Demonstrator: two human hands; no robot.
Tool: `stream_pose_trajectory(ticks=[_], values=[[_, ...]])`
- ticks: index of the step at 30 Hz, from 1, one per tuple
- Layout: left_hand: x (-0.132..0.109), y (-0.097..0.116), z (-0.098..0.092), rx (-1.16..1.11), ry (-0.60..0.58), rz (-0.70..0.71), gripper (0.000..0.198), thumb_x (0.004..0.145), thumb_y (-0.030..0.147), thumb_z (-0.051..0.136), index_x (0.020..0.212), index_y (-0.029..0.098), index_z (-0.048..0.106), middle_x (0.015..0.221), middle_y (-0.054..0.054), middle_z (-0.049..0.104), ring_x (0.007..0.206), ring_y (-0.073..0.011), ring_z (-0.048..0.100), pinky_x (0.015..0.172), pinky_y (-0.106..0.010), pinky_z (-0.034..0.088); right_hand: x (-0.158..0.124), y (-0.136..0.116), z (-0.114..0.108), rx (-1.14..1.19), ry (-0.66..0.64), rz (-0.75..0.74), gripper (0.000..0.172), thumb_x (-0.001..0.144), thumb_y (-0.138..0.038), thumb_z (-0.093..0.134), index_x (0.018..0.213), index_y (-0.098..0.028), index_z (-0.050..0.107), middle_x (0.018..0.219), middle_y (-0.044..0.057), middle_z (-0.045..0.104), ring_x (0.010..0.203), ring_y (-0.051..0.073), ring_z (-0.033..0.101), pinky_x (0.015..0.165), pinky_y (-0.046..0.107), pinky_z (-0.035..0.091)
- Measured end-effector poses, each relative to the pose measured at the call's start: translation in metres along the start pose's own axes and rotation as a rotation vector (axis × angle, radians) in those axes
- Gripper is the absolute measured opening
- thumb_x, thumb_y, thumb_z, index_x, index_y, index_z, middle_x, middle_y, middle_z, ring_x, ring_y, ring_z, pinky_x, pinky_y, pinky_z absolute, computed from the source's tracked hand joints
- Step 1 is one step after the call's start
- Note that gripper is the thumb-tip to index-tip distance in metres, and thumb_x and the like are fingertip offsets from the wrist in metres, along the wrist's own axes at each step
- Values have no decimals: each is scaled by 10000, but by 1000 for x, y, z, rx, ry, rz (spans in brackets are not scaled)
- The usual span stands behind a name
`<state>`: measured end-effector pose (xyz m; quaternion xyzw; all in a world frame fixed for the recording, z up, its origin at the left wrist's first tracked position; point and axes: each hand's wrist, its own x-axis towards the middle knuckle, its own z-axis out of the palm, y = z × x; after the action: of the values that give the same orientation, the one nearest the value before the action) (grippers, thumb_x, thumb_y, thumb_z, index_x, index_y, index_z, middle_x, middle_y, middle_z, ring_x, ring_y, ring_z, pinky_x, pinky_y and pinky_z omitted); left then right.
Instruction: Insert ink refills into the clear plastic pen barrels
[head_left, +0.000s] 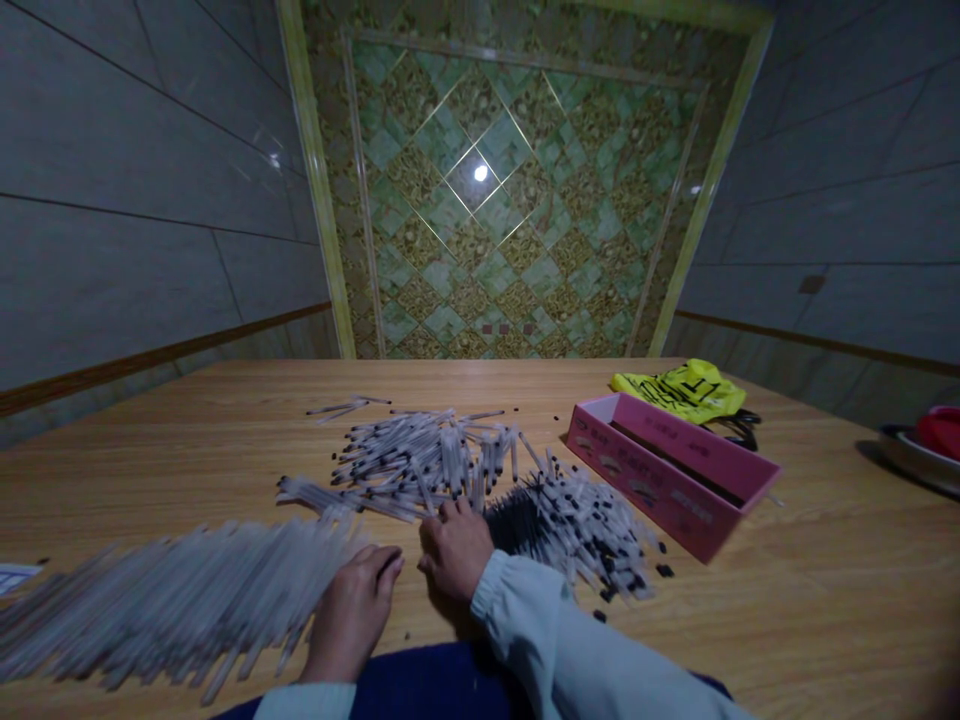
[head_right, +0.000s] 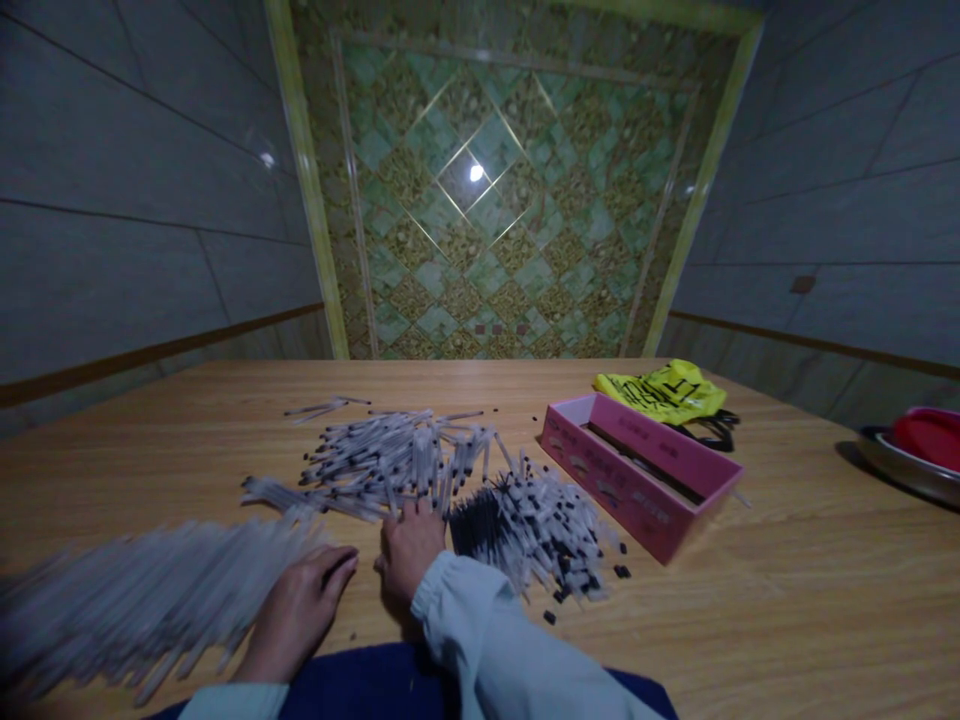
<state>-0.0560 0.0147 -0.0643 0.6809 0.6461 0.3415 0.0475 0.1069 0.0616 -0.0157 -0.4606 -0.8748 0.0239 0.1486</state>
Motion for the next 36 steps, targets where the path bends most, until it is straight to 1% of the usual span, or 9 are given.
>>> stream_pose_trajectory(ticks=[7, 10, 14, 17, 20, 23, 28, 32, 36], values=[[0, 4, -2, -100, 4, -17, 265, 803, 330, 463, 873, 222, 694, 845, -69, 692, 795, -233, 636, 764, -344, 469, 0, 7, 2, 240, 127, 50, 222, 762, -255, 558, 939, -159, 651, 942, 110, 603, 951, 244, 505, 815, 356, 397], [1, 6, -2, -173, 7, -31, 254, 789, 347, 489, 873, 233, 699, 853, -68, 695, 809, -239, 635, 776, -353, 471, -7, 11, -3, 606, 237, 111, 278, 761, -227, 562, 1020, -166, 638, 956, 91, 620, 902, 213, 551, 803, 332, 424], [2, 18, 2, -290, 11, -75, 299, 787, 391, 502, 932, 205, 686, 932, -80, 700, 856, -234, 645, 784, -337, 494, -32, 12, -9, 1202, 220, 172, 381, 736, -317, 625, 1077, -147, 616, 983, 106, 639, 855, 208, 595, 743, 347, 470], [2, 33, 4, -647, -59, -270, 443, 789, 438, 506, 1107, 144, 596, 958, -111, 700, 801, -229, 669, 705, -332, 535, -54, 12, -8, 1447, 197, 171, 414, 699, -374, 676, 1045, -150, 631, 989, 121, 650, 886, 222, 598, 763, 371, 470], [1, 47, 2, -1133, -146, -474, 533, 753, 429, 580, 1194, 138, 505, 1009, -119, 685, 873, -226, 657, 751, -328, 528, -68, 11, -4, 1527, 202, 172, 410, 680, -388, 699, 1012, -154, 642, 993, 123, 654, 913, 227, 592, 780, 376, 465], [1, 50, -1, -1324, -143, -535, 516, 716, 373, 650, 1169, 173, 504, 1015, -98, 682, 887, -203, 652, 762, -297, 517, -72, 11, 2, 1527, 176, 168, 368, 683, -397, 695, 957, -153, 660, 938, 107, 663, 850, 203, 600, 728, 341, 475], [3, 45, 0, -1404, -83, -603, 349, 626, 304, 738, 907, 150, 600, 842, -56, 707, 746, -168, 668, 719, -279, 531, -66, 15, 18, 1613, 162, 229, 397, 666, -408, 707, 950, -144, 619, 805, 66, 658, 633, 131, 601, 512, 217, 448], [10, 48, -1, -1405, -25, -623, 333, 634, 293, 734, 897, 143, 593, 841, -50, 702, 725, -150, 664, 710, -273, 539, -59, 21, 33, 1713, 232, 399, 438, 682, -502, 656, 896, -139, 534, 668, 33, 632, 425, 90, 540, 321, 149, 351], [18, 60, -1, -1390, -59, -601, 321, 656, 313, 712, 892, 123, 605, 870, -77, 698, 726, -161, 665, 693, -283, 545, -54, 25, 33, 1709, 206, 453, 457, 713, -582, 575, 755, -134, 496, 563, 22, 612, 322, 64, 480, 253, 122, 285]])
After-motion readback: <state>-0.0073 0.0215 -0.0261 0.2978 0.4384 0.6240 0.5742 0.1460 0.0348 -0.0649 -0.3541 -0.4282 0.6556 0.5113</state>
